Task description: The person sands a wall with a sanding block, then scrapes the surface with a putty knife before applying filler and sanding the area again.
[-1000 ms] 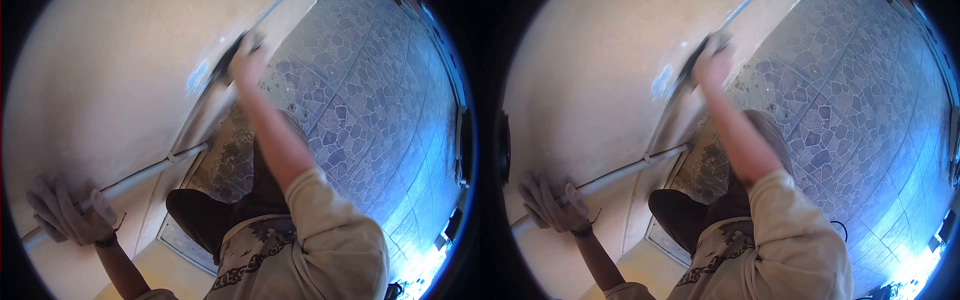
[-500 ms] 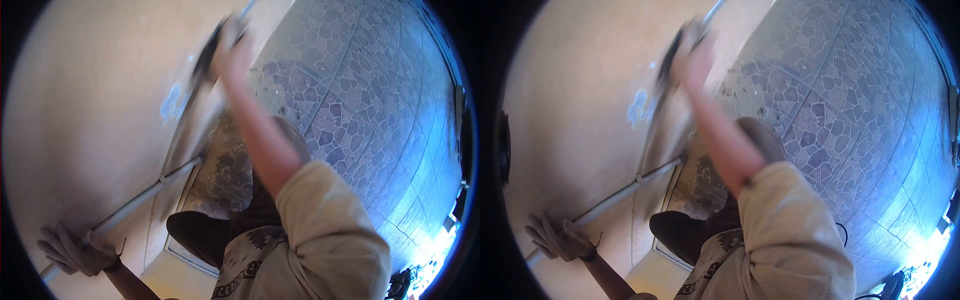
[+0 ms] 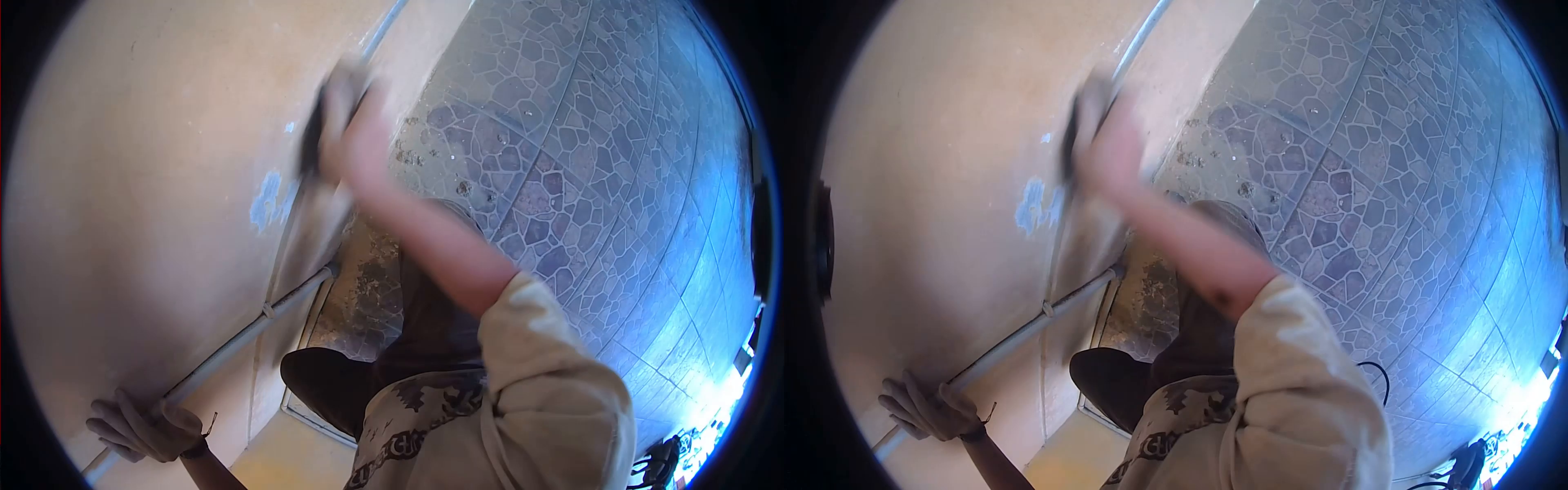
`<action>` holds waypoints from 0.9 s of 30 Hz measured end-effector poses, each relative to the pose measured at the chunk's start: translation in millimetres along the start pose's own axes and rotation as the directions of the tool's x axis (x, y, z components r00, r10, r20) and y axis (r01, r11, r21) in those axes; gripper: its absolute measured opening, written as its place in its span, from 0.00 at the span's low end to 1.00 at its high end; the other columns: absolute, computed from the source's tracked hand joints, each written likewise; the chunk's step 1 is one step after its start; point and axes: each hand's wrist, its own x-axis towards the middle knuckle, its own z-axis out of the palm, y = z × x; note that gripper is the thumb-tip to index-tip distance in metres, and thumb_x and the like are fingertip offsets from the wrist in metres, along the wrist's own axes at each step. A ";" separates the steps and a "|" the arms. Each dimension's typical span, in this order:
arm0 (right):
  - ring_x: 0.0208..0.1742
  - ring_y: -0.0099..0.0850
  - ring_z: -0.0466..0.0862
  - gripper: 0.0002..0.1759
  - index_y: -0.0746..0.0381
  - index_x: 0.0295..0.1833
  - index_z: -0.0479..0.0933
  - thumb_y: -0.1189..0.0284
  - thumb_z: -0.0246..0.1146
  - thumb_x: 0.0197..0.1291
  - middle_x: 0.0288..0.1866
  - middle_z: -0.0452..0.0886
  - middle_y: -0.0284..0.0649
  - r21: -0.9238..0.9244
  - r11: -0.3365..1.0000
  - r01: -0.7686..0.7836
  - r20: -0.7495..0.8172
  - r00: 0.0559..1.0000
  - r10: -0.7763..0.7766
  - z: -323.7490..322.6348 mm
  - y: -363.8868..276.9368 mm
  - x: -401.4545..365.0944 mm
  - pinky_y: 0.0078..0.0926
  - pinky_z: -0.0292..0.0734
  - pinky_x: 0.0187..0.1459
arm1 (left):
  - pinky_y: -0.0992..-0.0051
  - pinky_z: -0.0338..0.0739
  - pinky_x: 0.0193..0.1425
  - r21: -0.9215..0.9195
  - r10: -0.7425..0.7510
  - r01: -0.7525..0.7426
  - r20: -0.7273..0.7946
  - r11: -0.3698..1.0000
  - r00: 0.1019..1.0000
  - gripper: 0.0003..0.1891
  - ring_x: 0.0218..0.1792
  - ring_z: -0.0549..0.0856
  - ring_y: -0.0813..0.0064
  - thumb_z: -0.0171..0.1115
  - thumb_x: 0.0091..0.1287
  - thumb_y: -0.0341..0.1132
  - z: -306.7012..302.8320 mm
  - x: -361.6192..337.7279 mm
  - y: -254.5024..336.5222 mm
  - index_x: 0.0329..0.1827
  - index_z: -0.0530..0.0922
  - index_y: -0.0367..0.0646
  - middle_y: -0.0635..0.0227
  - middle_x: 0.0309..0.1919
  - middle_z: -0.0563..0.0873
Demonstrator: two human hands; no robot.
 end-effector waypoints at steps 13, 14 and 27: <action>0.39 0.58 0.81 0.24 0.70 0.47 0.67 0.55 0.52 0.68 0.35 0.81 0.61 0.120 0.993 -0.002 -0.130 0.991 0.018 -24.1 -30.9 106.3 0.51 0.75 0.43 | 0.48 0.58 0.70 0.069 0.010 -0.014 0.050 0.998 0.999 0.32 0.68 0.68 0.40 0.47 0.70 0.56 -0.3 -1.0 0.3 0.53 0.80 0.30 0.45 0.60 0.77; 0.38 0.58 0.81 0.23 0.70 0.46 0.68 0.56 0.52 0.68 0.34 0.81 0.60 0.150 0.989 -0.001 -0.071 0.997 0.012 -26.4 -23.9 120.4 0.50 0.75 0.43 | 0.48 0.58 0.70 0.050 0.019 -0.021 0.039 0.999 0.999 0.32 0.68 0.68 0.40 0.47 0.70 0.56 -0.9 -0.8 0.3 0.54 0.80 0.30 0.45 0.60 0.77; 0.49 0.57 0.81 0.27 0.71 0.53 0.67 0.53 0.50 0.69 0.45 0.79 0.63 0.099 0.975 -0.196 -0.029 0.979 0.200 -28.1 -40.6 76.8 0.48 0.75 0.51 | 0.47 0.53 0.72 0.072 -0.058 0.055 0.045 0.996 0.997 0.29 0.69 0.65 0.40 0.50 0.71 0.52 4.0 -3.9 6.9 0.57 0.77 0.30 0.45 0.62 0.75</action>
